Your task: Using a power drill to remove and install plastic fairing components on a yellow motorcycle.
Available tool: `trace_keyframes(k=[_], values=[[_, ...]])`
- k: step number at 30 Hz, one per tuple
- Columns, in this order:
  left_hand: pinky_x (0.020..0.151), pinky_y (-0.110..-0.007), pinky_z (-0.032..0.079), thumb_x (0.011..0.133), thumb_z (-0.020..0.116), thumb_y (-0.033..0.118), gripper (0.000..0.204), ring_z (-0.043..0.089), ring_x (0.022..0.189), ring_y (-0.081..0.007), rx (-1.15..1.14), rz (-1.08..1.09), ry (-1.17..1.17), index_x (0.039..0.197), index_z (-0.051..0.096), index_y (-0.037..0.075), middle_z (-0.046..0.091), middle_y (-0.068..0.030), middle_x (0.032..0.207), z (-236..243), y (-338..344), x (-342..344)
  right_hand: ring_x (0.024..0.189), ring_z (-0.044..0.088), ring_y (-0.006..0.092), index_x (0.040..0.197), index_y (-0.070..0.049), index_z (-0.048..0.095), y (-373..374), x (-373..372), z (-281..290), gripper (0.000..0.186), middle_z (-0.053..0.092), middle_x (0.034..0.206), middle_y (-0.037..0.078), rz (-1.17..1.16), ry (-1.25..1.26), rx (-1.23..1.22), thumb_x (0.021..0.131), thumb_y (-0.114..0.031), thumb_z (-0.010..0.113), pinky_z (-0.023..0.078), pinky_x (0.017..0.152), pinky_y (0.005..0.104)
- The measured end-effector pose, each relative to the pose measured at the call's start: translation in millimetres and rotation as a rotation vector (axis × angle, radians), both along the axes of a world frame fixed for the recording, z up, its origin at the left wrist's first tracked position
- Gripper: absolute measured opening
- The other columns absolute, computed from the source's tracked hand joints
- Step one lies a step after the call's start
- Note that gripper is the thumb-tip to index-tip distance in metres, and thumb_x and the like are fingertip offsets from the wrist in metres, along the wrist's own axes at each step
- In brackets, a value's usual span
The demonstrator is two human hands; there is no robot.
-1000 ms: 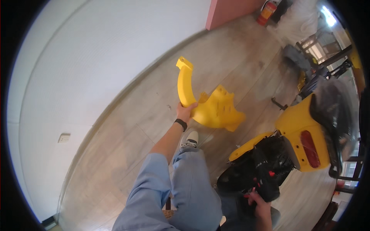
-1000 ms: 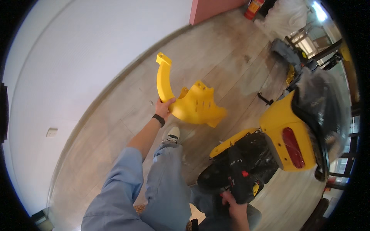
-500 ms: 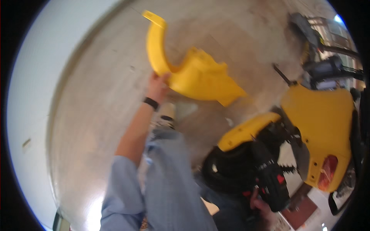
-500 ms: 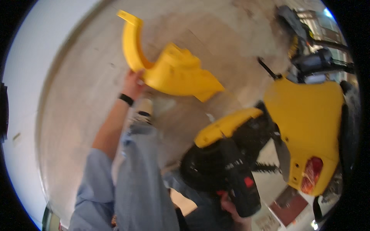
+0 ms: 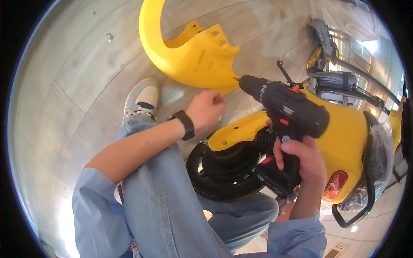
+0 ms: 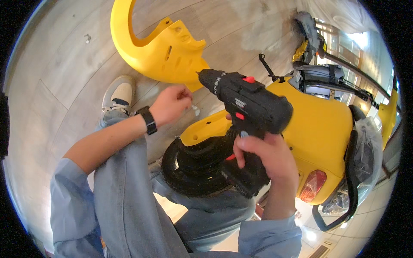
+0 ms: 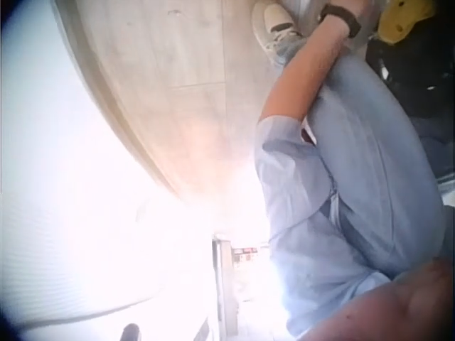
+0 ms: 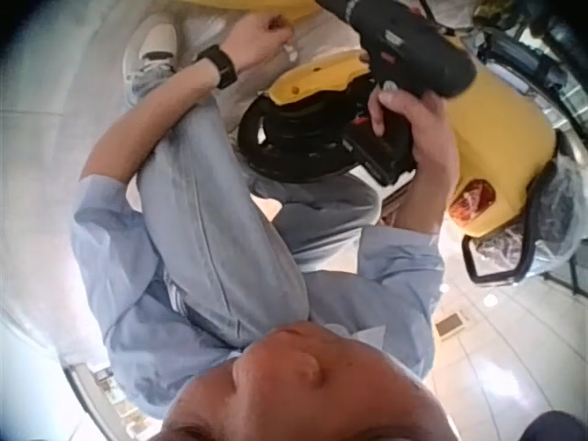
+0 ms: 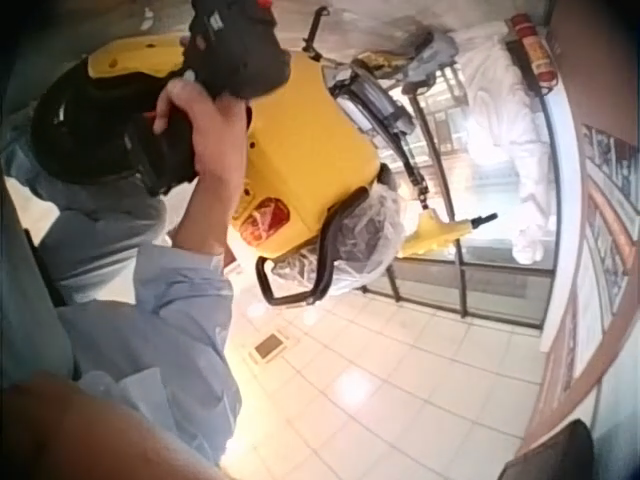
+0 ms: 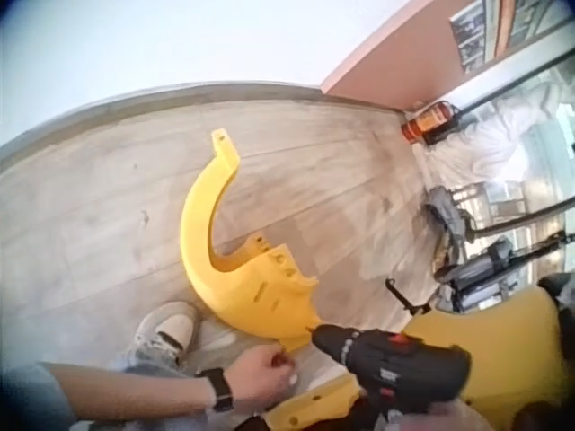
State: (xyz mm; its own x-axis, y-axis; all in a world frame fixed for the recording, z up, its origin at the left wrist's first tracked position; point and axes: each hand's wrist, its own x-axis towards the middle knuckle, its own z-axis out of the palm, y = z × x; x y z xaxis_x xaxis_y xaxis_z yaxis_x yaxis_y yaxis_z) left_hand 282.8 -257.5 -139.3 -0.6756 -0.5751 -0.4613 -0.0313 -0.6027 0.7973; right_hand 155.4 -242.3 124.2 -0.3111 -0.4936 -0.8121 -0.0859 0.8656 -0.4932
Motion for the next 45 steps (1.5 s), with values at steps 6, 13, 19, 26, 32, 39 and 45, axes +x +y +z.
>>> trace_keyframes(k=[6, 13, 19, 26, 32, 39, 45], values=[[0.091, -0.034, 0.044, 0.096, 0.043, 0.029, 0.040, 0.057, 0.100, -0.0199, 0.363, 0.429, 0.134, 0.109, 0.066, -0.001, 0.066, -0.0111, 0.107, -6, -23, 21, 0.063, 0.060, 0.0147, 0.117, -0.002, 0.059, -38, -7, -17, 0.039, 0.064, 0.081, 0.006, 0.351, 0.151, 0.239, 0.081, -0.011, 0.070, 0.048, 0.058, 0.0289], [0.103, -0.036, 0.040, 0.094, 0.049, 0.024, 0.041, 0.056, 0.113, -0.0240, -0.049, 0.153, 0.363, 0.124, 0.059, -0.002, 0.064, -0.0147, 0.118, -7, -1, 39, 0.059, 0.061, 0.0127, 0.093, -0.001, 0.062, -117, -3, -68, 0.022, 0.061, 0.062, 0.005, 1.141, 0.102, 0.834, 0.077, -0.017, 0.067, 0.045, 0.054, 0.0274], [0.089, -0.034, 0.051, 0.078, 0.075, 0.014, 0.052, 0.065, 0.098, -0.0217, -0.065, 0.040, 0.313, 0.123, 0.056, -0.004, 0.067, -0.0150, 0.109, -11, 9, 22, 0.070, 0.064, 0.0196, 0.099, 0.001, 0.060, -138, -1, -90, 0.033, 0.066, 0.080, 0.009, 1.295, 0.161, 0.850, 0.075, -0.022, 0.063, 0.050, 0.065, 0.0320], [0.086, -0.034, 0.054, 0.075, 0.077, 0.003, 0.047, 0.067, 0.093, -0.0197, 0.264, 0.201, 0.388, 0.117, 0.057, -0.004, 0.069, -0.0135, 0.105, -19, 15, -11, 0.086, 0.066, 0.0303, 0.105, -0.004, 0.055, -110, 9, -102, 0.051, 0.065, 0.085, 0.012, 2.122, 0.846, 0.212, 0.067, -0.030, 0.077, 0.052, 0.075, 0.0420], [0.087, -0.034, 0.053, 0.074, 0.079, 0.008, 0.048, 0.068, 0.093, -0.0219, 0.223, 0.100, 0.349, 0.116, 0.058, -0.002, 0.070, -0.0142, 0.104, -26, 27, -34, 0.080, 0.068, 0.0273, 0.096, -0.005, 0.056, -97, -4, -104, 0.047, 0.066, 0.079, 0.009, 2.146, 0.954, 0.219, 0.069, -0.035, 0.080, 0.053, 0.070, 0.0388], [0.094, -0.034, 0.051, 0.078, 0.076, -0.001, 0.053, 0.063, 0.104, -0.0176, 0.235, 0.035, 0.334, 0.125, 0.051, -0.002, 0.066, -0.0113, 0.114, -17, 18, -38, 0.070, 0.067, 0.0295, 0.091, -0.004, 0.054, -98, -23, -107, 0.048, 0.066, 0.073, 0.010, 2.100, 0.915, 0.208, 0.068, -0.038, 0.080, 0.053, 0.065, 0.0390], [0.094, -0.034, 0.051, 0.079, 0.076, -0.001, 0.053, 0.063, 0.103, -0.0181, 0.218, 0.085, 0.347, 0.126, 0.050, -0.002, 0.065, -0.0105, 0.114, -25, 24, -40, 0.074, 0.068, 0.0297, 0.089, -0.004, 0.057, -104, -16, -112, 0.046, 0.067, 0.074, 0.009, 2.128, 0.918, 0.229, 0.066, -0.037, 0.081, 0.053, 0.067, 0.0400]])
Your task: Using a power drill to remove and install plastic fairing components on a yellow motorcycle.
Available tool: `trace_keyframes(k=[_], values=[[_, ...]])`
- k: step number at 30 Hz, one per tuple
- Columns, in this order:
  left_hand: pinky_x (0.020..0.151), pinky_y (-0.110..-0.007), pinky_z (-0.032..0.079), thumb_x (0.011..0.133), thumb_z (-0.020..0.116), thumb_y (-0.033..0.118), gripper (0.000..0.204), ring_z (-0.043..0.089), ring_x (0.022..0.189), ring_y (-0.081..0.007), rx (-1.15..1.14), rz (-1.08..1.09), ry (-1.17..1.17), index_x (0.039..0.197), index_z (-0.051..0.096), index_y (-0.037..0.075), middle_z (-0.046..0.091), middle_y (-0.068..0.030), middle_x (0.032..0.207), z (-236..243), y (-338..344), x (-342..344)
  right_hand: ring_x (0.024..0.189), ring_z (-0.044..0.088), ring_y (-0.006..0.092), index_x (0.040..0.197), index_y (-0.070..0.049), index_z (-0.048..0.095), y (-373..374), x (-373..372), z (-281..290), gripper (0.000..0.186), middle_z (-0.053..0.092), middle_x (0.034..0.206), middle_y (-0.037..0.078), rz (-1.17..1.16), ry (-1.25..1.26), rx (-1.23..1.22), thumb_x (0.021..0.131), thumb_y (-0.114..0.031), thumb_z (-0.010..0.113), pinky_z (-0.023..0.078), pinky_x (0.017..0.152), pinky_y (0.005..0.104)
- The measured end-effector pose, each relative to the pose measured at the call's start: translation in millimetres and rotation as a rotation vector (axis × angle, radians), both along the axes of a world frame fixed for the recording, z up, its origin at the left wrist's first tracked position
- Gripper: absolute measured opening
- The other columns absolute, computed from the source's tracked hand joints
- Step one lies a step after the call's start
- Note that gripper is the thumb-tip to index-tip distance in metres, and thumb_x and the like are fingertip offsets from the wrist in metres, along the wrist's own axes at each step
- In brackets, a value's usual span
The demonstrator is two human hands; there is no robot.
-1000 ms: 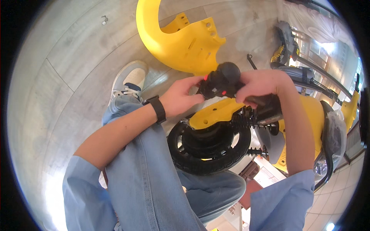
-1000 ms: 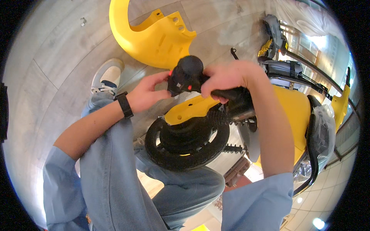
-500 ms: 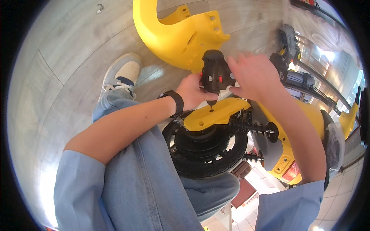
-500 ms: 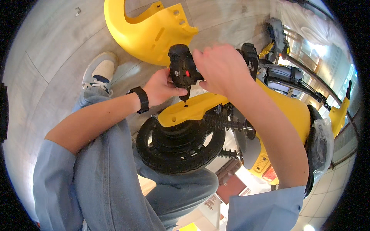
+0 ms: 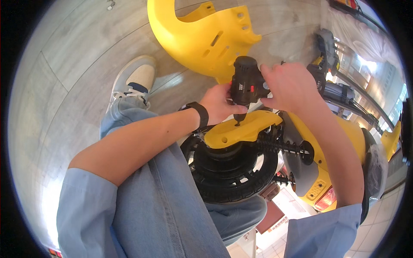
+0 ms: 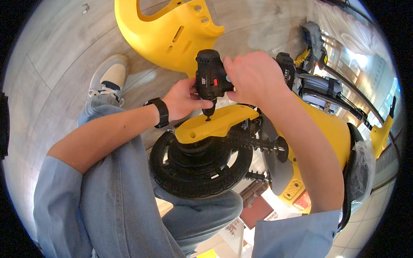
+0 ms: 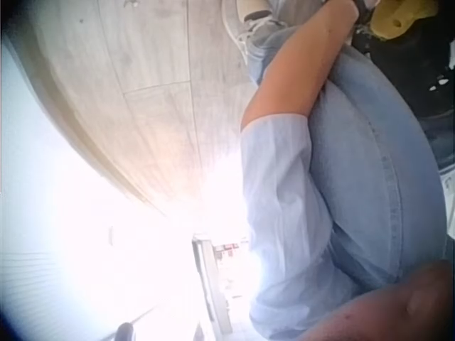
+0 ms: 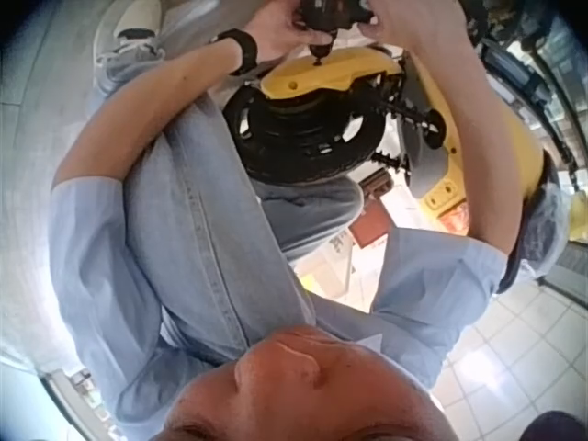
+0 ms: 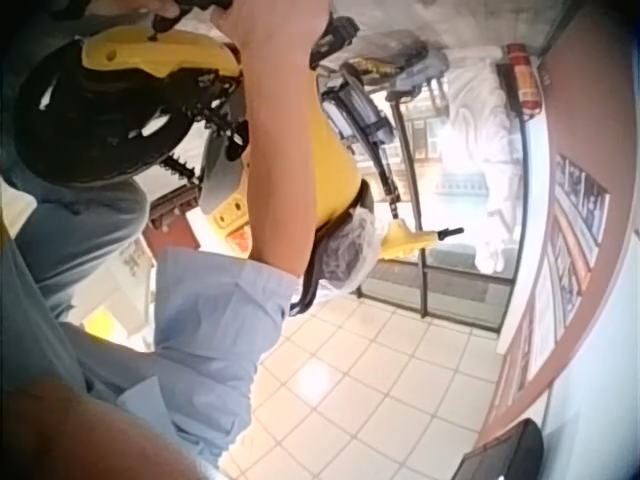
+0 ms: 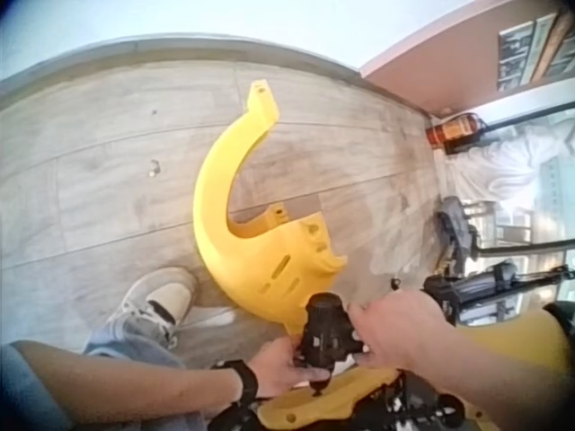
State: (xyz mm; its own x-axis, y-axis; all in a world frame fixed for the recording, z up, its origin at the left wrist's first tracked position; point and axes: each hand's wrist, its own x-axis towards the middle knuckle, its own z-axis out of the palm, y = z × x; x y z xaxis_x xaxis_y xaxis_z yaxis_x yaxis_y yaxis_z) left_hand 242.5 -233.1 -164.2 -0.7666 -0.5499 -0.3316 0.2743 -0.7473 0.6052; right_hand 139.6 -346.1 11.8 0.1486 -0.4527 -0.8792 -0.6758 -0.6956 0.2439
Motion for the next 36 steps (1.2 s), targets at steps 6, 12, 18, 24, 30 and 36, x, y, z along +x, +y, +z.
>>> trace_keyframes(k=[6, 12, 18, 24, 30, 36], values=[[0.089, -0.035, 0.050, 0.076, 0.078, 0.012, 0.049, 0.066, 0.097, -0.0232, 0.030, 0.079, 0.029, 0.119, 0.057, -0.001, 0.070, -0.0144, 0.104, -14, 7, -4, 0.077, 0.066, 0.0324, 0.097, -0.005, 0.056, -1, 0, -6, 0.049, 0.064, 0.075, 0.011, -0.020, -0.005, 0.019, 0.066, -0.035, 0.079, 0.052, 0.068, 0.0420], [0.090, -0.035, 0.050, 0.076, 0.078, 0.014, 0.051, 0.066, 0.098, -0.0239, 0.024, 0.094, 0.052, 0.120, 0.057, 0.000, 0.070, -0.0146, 0.105, -10, 9, -6, 0.077, 0.065, 0.0334, 0.097, -0.005, 0.057, 1, -2, -6, 0.049, 0.064, 0.074, 0.011, 0.000, -0.029, -0.004, 0.065, -0.034, 0.079, 0.051, 0.070, 0.0423], [0.092, -0.036, 0.049, 0.076, 0.079, 0.016, 0.054, 0.065, 0.102, -0.0250, 0.019, 0.109, 0.026, 0.123, 0.056, 0.001, 0.069, -0.0153, 0.109, -13, 13, -7, 0.078, 0.068, 0.0320, 0.091, -0.005, 0.060, -4, 5, -10, 0.046, 0.067, 0.077, 0.011, 0.036, 0.015, -0.004, 0.064, -0.036, 0.082, 0.054, 0.072, 0.0416], [0.095, -0.033, 0.049, 0.082, 0.075, 0.004, 0.051, 0.061, 0.105, -0.0177, 0.022, 0.018, 0.025, 0.126, 0.051, -0.001, 0.065, -0.0113, 0.115, -4, 5, -6, 0.077, 0.068, 0.0327, 0.092, -0.005, 0.061, -5, 1, -10, 0.047, 0.067, 0.077, 0.011, 0.032, 0.025, 0.006, 0.064, -0.036, 0.082, 0.054, 0.072, 0.0415], [0.094, -0.033, 0.050, 0.082, 0.074, 0.003, 0.052, 0.062, 0.104, -0.0178, 0.009, 0.026, 0.007, 0.127, 0.050, -0.001, 0.065, -0.0115, 0.115, -3, 2, 1, 0.077, 0.068, 0.0323, 0.089, -0.005, 0.062, -2, 0, -10, 0.045, 0.067, 0.075, 0.012, 0.053, -0.027, -0.061, 0.063, -0.036, 0.082, 0.054, 0.071, 0.0411], [0.094, -0.033, 0.049, 0.081, 0.075, 0.003, 0.052, 0.062, 0.105, -0.0174, 0.027, 0.048, 0.043, 0.127, 0.050, -0.002, 0.065, -0.0116, 0.115, -7, 5, -1, 0.076, 0.068, 0.0320, 0.088, -0.006, 0.063, -1, 1, -14, 0.044, 0.067, 0.074, 0.012, 0.050, -0.030, -0.035, 0.062, -0.036, 0.082, 0.054, 0.070, 0.0416]])
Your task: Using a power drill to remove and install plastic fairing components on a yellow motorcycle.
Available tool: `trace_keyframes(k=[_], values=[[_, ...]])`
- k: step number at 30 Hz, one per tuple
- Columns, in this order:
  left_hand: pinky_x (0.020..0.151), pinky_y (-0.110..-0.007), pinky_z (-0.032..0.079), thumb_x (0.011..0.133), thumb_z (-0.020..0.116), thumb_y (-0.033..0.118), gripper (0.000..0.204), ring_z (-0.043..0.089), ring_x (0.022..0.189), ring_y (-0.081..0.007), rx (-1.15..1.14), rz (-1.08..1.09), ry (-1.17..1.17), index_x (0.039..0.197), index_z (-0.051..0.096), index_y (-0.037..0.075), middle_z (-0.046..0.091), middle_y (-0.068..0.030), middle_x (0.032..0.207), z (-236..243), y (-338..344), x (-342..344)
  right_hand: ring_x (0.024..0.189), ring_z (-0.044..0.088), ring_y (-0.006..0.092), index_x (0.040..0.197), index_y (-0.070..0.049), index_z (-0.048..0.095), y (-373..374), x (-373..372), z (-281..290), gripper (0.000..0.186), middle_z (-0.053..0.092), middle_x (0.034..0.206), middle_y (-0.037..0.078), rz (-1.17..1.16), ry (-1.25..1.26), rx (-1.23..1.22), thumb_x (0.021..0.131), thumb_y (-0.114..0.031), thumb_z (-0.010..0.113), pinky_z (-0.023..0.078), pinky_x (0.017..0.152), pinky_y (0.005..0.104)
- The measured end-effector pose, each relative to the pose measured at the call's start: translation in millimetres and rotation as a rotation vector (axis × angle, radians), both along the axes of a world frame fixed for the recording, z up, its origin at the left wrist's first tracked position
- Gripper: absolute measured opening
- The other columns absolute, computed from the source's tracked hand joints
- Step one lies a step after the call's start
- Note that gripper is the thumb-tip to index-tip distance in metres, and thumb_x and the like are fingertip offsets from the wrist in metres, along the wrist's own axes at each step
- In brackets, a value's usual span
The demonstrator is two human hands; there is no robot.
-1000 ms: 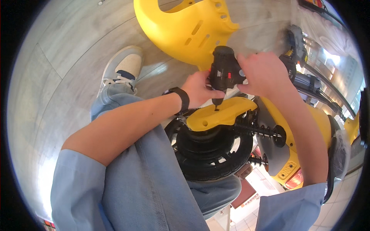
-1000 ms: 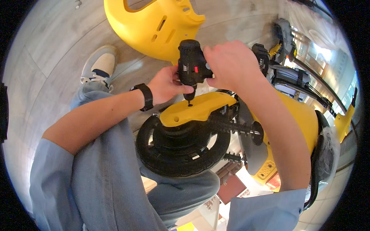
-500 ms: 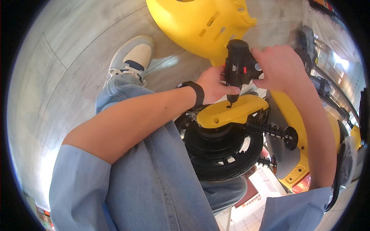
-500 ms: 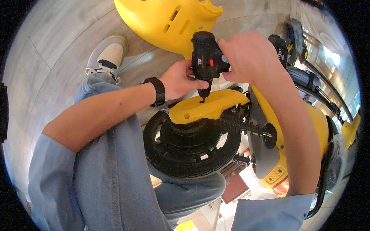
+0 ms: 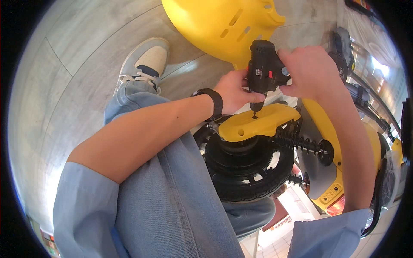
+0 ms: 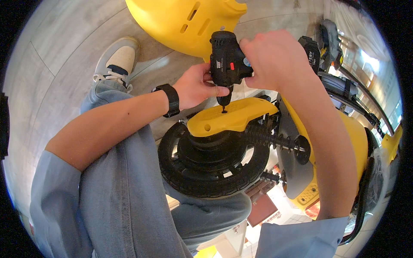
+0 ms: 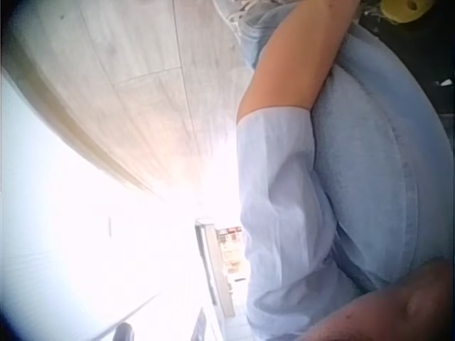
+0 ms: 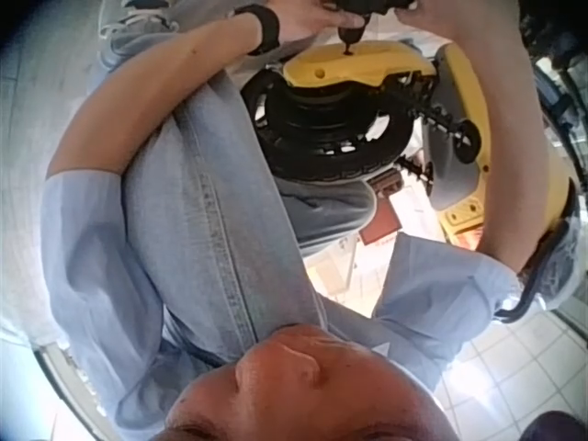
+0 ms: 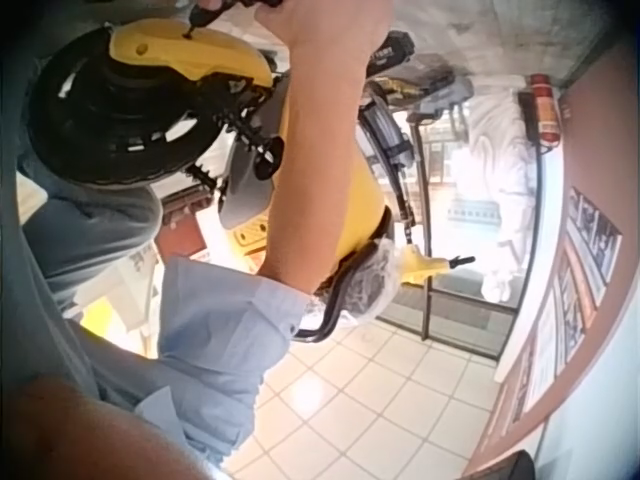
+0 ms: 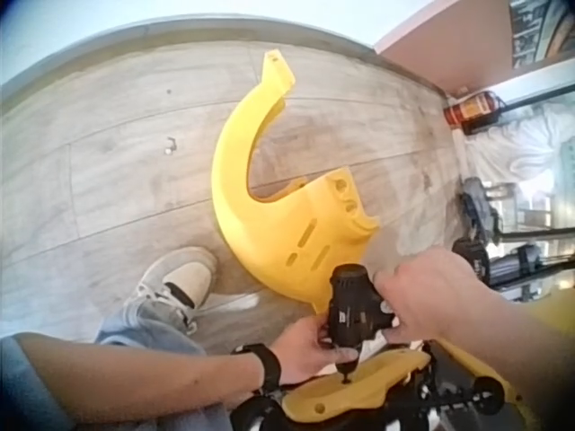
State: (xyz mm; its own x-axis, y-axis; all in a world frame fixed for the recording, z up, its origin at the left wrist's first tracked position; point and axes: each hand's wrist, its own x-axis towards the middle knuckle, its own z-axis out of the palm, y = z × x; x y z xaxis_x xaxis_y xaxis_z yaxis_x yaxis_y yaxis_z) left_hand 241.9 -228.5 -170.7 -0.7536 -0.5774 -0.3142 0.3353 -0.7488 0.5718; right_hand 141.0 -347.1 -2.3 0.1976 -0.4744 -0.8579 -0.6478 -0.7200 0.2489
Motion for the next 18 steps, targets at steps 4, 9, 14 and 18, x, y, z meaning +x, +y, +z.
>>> trace_keyframes(k=[4, 9, 14, 18], values=[[0.095, -0.033, 0.049, 0.082, 0.074, 0.003, 0.052, 0.062, 0.104, -0.0171, 0.033, -0.010, -0.010, 0.127, 0.050, -0.001, 0.065, -0.0109, 0.115, -4, 2, 3, 0.077, 0.067, 0.0318, 0.085, -0.006, 0.064, -5, 4, -7, 0.041, 0.067, 0.074, 0.011, -0.009, -0.001, 0.009, 0.060, -0.033, 0.082, 0.054, 0.070, 0.0414], [0.096, -0.033, 0.049, 0.082, 0.074, 0.004, 0.052, 0.062, 0.104, -0.0168, 0.144, -0.035, -0.006, 0.128, 0.050, -0.001, 0.066, -0.0102, 0.114, -10, 9, 3, 0.076, 0.067, 0.0307, 0.077, -0.008, 0.069, -8, 10, -17, 0.030, 0.067, 0.073, 0.011, 0.041, -0.068, 0.029, 0.056, -0.026, 0.081, 0.055, 0.071, 0.0398], [0.097, -0.032, 0.048, 0.084, 0.073, 0.002, 0.052, 0.061, 0.105, -0.0166, 0.240, -0.030, 0.019, 0.130, 0.048, 0.000, 0.064, -0.0104, 0.116, -4, 6, -1, 0.076, 0.068, 0.0300, 0.076, -0.008, 0.069, -9, 8, -17, 0.031, 0.067, 0.072, 0.010, 0.030, -0.010, 0.038, 0.056, -0.027, 0.082, 0.055, 0.070, 0.0389], [0.097, -0.032, 0.048, 0.085, 0.071, 0.001, 0.051, 0.060, 0.106, -0.0169, 0.223, -0.043, 0.030, 0.130, 0.047, 0.000, 0.063, -0.0104, 0.117, -3, 6, -3, 0.076, 0.069, 0.0275, 0.075, -0.008, 0.071, -3, 7, -15, 0.032, 0.068, 0.073, 0.009, 0.004, 0.016, -0.009, 0.057, -0.030, 0.084, 0.055, 0.070, 0.0364]])
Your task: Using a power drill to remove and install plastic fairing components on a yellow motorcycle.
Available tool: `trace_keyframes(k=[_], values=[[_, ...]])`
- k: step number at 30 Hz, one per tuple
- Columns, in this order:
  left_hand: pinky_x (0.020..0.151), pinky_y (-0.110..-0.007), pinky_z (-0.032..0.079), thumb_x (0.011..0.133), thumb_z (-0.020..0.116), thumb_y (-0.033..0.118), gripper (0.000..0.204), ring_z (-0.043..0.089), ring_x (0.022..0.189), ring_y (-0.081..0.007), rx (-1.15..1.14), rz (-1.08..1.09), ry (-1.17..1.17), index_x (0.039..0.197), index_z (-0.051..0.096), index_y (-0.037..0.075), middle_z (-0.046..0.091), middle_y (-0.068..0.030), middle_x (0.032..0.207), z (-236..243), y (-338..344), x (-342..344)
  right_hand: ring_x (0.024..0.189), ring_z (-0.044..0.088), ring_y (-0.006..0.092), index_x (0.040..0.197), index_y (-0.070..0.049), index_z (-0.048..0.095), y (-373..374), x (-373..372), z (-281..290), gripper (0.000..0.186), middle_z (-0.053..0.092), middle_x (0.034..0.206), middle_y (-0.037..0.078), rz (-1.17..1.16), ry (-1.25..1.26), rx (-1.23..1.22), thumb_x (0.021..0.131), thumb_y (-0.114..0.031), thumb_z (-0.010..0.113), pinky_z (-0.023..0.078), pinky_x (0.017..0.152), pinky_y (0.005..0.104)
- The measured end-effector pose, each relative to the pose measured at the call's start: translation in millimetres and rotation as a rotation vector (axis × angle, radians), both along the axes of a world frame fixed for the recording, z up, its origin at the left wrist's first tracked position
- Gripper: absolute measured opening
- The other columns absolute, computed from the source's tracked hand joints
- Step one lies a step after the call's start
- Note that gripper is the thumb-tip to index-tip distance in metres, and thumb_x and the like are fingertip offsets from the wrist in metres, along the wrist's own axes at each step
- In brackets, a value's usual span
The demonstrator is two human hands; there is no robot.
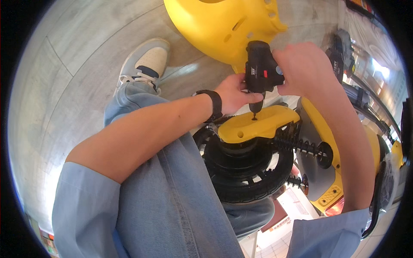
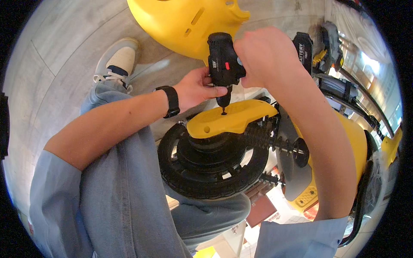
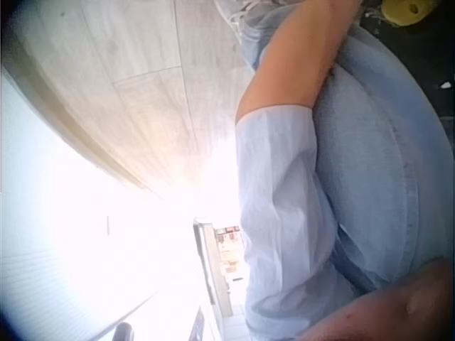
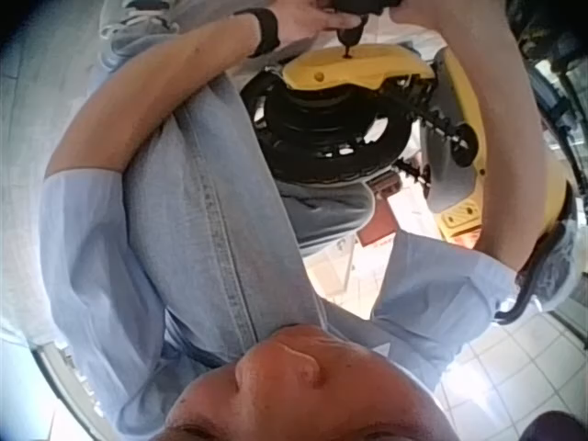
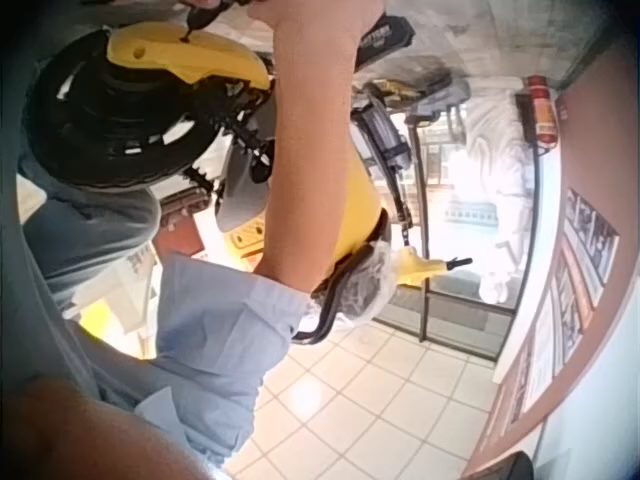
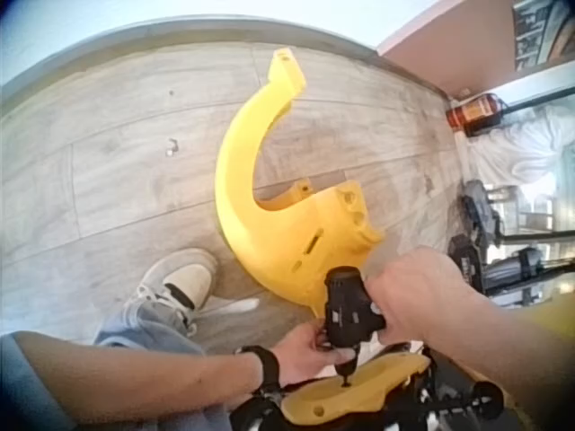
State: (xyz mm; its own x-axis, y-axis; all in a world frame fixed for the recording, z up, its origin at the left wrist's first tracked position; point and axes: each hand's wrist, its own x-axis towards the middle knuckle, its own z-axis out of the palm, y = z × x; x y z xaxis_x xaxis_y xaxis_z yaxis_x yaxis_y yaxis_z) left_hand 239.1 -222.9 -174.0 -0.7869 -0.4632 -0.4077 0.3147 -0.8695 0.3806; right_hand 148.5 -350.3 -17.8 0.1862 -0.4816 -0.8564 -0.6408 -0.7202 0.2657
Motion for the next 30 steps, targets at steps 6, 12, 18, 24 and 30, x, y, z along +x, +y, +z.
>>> trace_keyframes(k=[6, 12, 18, 24, 30], values=[[0.102, -0.033, 0.044, 0.084, 0.072, 0.006, 0.054, 0.060, 0.112, -0.0209, 0.051, 0.003, 0.015, 0.131, 0.047, -0.004, 0.064, -0.0147, 0.120, -10, 6, 1, 0.074, 0.069, 0.0238, 0.071, -0.009, 0.073, -1, 10, -11, 0.029, 0.069, 0.074, 0.007, 0.101, 0.083, 0.048, 0.060, -0.034, 0.085, 0.055, 0.070, 0.0334], [0.099, -0.032, 0.047, 0.086, 0.070, 0.002, 0.049, 0.060, 0.110, -0.0165, 0.046, -0.005, 0.022, 0.130, 0.047, -0.001, 0.062, -0.0087, 0.120, -7, 5, 4, 0.077, 0.069, 0.0244, 0.073, -0.009, 0.073, -3, 14, -11, 0.029, 0.070, 0.075, 0.006, 0.124, 0.063, 0.073, 0.061, -0.034, 0.084, 0.055, 0.072, 0.0335], [0.102, -0.034, 0.044, 0.085, 0.071, 0.007, 0.053, 0.060, 0.113, -0.0199, 0.080, -0.005, 0.040, 0.131, 0.046, -0.005, 0.064, -0.0142, 0.121, -5, 2, -2, 0.078, 0.069, 0.0253, 0.074, -0.009, 0.074, -6, 2, -7, 0.029, 0.068, 0.072, 0.007, 0.047, 0.016, 0.040, 0.061, -0.033, 0.083, 0.055, 0.073, 0.0341], [0.103, -0.034, 0.043, 0.084, 0.072, 0.007, 0.059, 0.059, 0.115, -0.0202, 0.041, 0.017, 0.002, 0.134, 0.042, -0.004, 0.063, -0.0143, 0.122, -10, 5, 0, 0.074, 0.069, 0.0264, 0.074, -0.008, 0.073, -8, 6, -12, 0.027, 0.068, 0.072, 0.008, 0.120, 0.031, 0.064, 0.062, -0.032, 0.081, 0.056, 0.072, 0.0344], [0.100, -0.033, 0.045, 0.085, 0.072, 0.002, 0.053, 0.060, 0.110, -0.0175, 0.020, -0.038, -0.046, 0.131, 0.046, 0.000, 0.064, -0.0100, 0.119, -3, -1, 6, 0.072, 0.065, 0.0325, 0.074, -0.005, 0.065, -8, 3, -14, 0.030, 0.063, 0.069, 0.011, 0.052, -0.049, 0.092, 0.056, -0.023, 0.081, 0.053, 0.066, 0.0411]])
